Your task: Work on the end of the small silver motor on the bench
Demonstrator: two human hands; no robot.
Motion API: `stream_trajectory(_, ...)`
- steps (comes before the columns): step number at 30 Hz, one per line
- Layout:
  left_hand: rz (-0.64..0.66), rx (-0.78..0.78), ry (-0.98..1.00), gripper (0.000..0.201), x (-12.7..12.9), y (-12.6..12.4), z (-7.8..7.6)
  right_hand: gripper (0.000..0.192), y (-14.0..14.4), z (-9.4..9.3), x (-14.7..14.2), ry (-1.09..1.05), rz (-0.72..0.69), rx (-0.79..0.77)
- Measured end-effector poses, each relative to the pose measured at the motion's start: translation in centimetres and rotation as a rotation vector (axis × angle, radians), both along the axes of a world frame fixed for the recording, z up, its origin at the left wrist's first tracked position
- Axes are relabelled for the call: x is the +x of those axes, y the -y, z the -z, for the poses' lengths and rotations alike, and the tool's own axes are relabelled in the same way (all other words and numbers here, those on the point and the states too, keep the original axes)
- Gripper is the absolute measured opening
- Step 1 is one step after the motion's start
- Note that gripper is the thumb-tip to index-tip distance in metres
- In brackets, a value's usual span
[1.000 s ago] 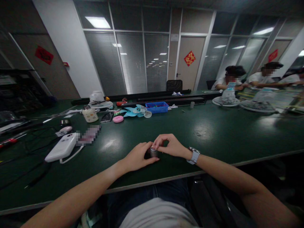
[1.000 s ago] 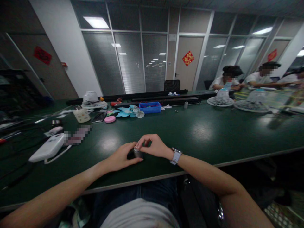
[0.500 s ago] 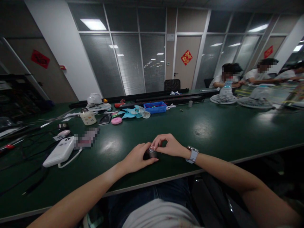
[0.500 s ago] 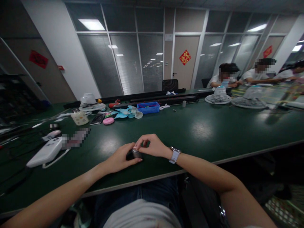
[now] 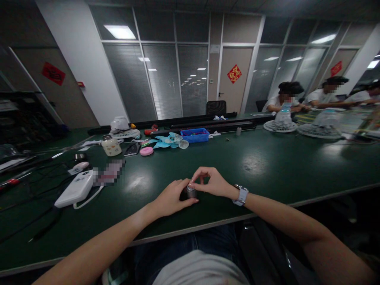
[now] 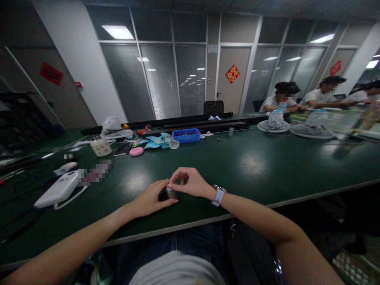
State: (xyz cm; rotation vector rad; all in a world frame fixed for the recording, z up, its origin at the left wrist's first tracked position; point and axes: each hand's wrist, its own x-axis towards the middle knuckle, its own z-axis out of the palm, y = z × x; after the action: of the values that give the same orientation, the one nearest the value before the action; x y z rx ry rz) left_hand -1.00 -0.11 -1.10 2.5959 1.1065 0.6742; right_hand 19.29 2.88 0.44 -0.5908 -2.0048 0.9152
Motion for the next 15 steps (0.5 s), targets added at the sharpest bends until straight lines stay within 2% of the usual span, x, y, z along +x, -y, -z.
stream_trajectory(15,-0.013,0.014,-0.017,0.044,-0.06,-0.09,0.21,0.034,-0.28,0.31,-0.16,-0.087,-0.013,-0.144)
